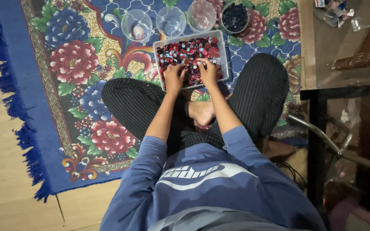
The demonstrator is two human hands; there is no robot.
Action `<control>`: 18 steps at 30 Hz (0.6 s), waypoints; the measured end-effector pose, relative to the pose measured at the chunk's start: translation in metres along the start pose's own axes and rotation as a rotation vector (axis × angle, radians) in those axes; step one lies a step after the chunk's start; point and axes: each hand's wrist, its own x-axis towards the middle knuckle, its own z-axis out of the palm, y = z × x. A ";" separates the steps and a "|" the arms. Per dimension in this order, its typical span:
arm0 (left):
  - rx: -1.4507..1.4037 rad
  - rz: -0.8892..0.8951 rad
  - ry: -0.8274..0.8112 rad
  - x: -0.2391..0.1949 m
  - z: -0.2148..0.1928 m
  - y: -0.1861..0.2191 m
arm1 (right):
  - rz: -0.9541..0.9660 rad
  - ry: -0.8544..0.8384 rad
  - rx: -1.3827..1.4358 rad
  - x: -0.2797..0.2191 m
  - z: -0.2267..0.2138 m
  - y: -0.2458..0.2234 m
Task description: The person sits cross-legged on a rug and sorts small colorful buttons from a large plastic container into smaller bowls. They pick up buttons by hand and place them into separate bowls based on color.
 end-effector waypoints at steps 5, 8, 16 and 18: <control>-0.026 -0.005 -0.008 0.000 -0.008 0.009 | 0.014 -0.001 0.064 -0.001 0.005 -0.016; -0.050 -0.012 -0.005 -0.001 -0.012 0.012 | 0.017 -0.001 0.073 -0.002 0.013 -0.019; -0.050 -0.017 -0.004 0.001 -0.009 0.011 | -0.065 0.087 0.065 -0.004 0.010 -0.030; -0.039 -0.017 -0.008 0.000 -0.011 0.013 | -0.081 0.112 0.087 -0.005 0.007 -0.034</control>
